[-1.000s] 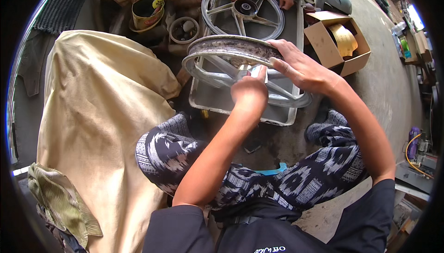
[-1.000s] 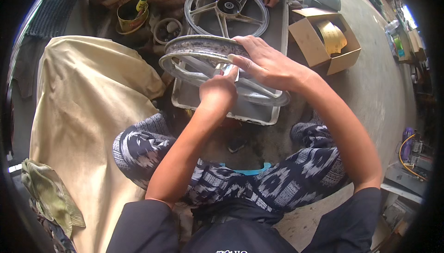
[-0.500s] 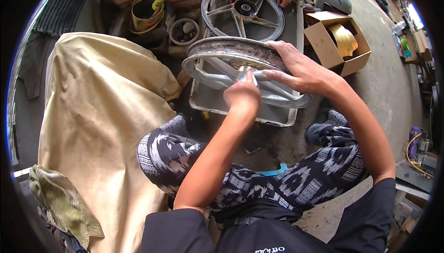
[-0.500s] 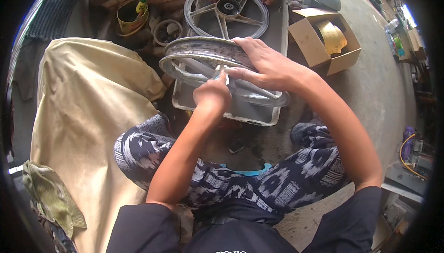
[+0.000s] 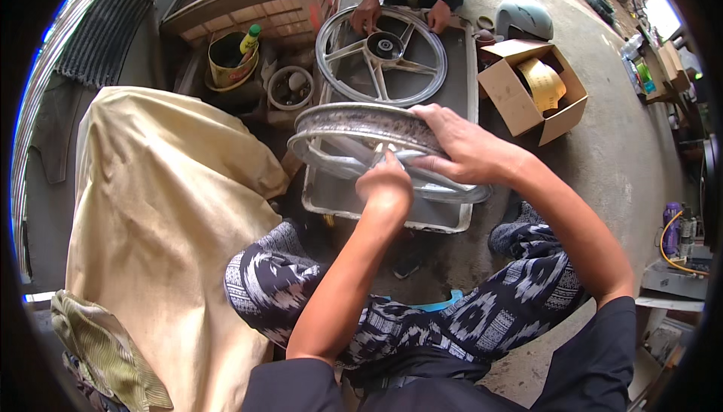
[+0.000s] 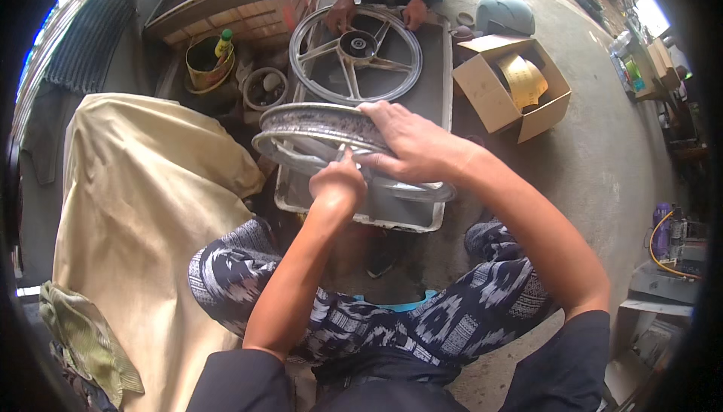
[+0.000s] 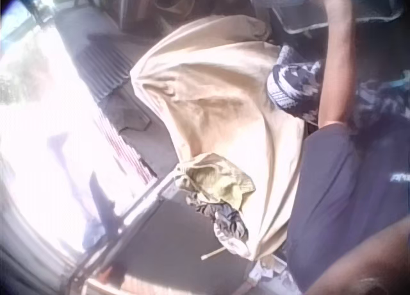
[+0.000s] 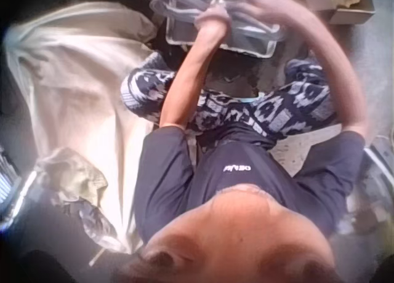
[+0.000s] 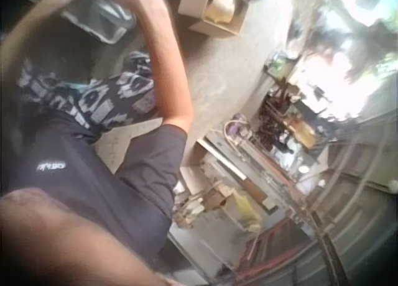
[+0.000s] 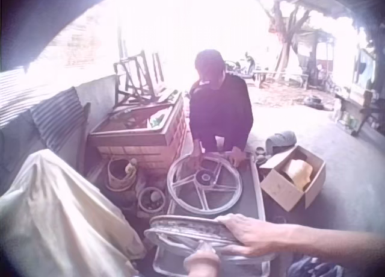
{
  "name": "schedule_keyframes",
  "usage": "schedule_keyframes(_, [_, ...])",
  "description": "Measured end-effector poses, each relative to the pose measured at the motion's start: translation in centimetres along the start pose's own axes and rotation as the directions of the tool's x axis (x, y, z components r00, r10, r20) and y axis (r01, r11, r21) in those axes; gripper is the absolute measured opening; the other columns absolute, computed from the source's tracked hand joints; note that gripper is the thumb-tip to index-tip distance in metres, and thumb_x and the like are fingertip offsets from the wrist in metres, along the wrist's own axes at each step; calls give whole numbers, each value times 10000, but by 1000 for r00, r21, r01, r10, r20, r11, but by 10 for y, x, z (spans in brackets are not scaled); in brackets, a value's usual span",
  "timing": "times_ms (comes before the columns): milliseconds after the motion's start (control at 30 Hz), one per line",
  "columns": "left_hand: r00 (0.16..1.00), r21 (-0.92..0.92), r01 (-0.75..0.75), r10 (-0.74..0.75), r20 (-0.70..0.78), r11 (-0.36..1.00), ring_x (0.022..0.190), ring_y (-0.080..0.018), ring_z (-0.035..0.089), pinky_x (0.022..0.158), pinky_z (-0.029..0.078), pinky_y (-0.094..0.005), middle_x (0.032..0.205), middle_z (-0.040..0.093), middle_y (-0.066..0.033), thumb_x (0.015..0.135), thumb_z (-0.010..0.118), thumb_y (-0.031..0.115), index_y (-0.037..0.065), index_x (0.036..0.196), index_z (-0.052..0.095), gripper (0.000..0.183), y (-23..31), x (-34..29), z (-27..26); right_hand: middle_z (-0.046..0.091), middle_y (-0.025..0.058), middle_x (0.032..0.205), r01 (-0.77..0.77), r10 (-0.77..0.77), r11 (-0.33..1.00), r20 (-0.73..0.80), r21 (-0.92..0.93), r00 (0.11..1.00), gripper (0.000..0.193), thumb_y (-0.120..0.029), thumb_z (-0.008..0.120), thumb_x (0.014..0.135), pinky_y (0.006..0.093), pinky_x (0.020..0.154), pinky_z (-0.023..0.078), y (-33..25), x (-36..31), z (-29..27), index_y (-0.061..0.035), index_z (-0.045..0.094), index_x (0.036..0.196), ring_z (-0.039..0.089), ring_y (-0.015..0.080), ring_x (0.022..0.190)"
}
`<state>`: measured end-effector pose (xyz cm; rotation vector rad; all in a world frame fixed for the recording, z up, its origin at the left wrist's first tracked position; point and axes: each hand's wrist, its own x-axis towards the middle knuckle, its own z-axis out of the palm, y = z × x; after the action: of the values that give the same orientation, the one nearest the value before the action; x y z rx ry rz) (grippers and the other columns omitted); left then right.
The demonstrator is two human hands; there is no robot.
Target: The person sands the surfaces of a motorcycle wheel rim using a piece of sandpaper, rotating the rim to reach different sections.
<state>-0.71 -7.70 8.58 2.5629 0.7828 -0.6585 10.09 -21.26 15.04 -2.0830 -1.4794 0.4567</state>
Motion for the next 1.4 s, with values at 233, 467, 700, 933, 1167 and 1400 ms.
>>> schedule_keyframes(233, [996, 27, -21, 24, -88, 999, 1093, -352, 674, 940, 523, -465, 1155, 692, -194, 920, 520, 268, 114, 1304, 571, 417, -14, 13, 16, 508, 278, 1276, -14, 15, 1000, 49, -24, 999, 718, -397, 672, 931, 469, 1059, 409, -12, -3, -2, -8, 318, 1419, 504, 427, 1235])
schedule_keyframes(467, [1000, 21, -8, 8, -22, 1000, 1114, -352, 660, 963, 513, -461, 1170, 684, -196, 909, 529, 264, 80, 1302, 568, 436, -12, 9, 3, 511, 256, 1299, -22, 23, 999, 30, -31, 999, 744, -423, 633, 929, 473, 1039, 437, -9, -7, -2, 47, 334, 1422, 507, 414, 1248])
schedule_keyframes(700, [999, 21, -37, 36, 41, 999, 1172, -354, 635, 1004, 492, -456, 1242, 659, -216, 882, 539, 225, 90, 1540, 350, 699, -3, 3, -1, 511, 255, 1302, -53, 54, 996, 12, -74, 998, 752, -414, 640, 926, 470, 1006, 471, 0, -10, -1, 49, 330, 1432, 534, 415, 1223])
schedule_keyframes(933, [988, 55, -151, 153, -33, 987, 1110, -338, 676, 943, 537, -442, 1182, 682, -224, 886, 630, 307, 146, 1540, 343, 732, -14, 11, 8, 525, 266, 1225, -52, 50, 998, -39, -47, 998, 716, -412, 628, 937, 488, 975, 473, 0, -3, 4, 39, 323, 1402, 551, 444, 1161])
schedule_keyframes(1167, [850, 233, -199, 286, -443, 952, 1149, -317, 557, 918, 503, -473, 1169, 601, -125, 855, 637, 253, 110, 1178, 664, 354, -8, 5, 9, 511, 287, 1283, -89, 89, 996, -29, 3, 996, 761, -500, 582, 956, 498, 959, 485, -4, -3, -2, 56, 332, 1411, 568, 450, 1156])
schedule_keyframes(1400, [835, -158, -417, 309, -455, 895, 1094, -432, 587, 902, 484, -521, 1162, 613, -216, 842, 574, 79, 23, 1217, 566, 379, -22, 34, 59, 503, 290, 1291, -105, 105, 995, -47, 4, 993, 799, -554, 524, 972, 488, 976, 476, -5, 0, 6, 91, 346, 1409, 563, 443, 1166])
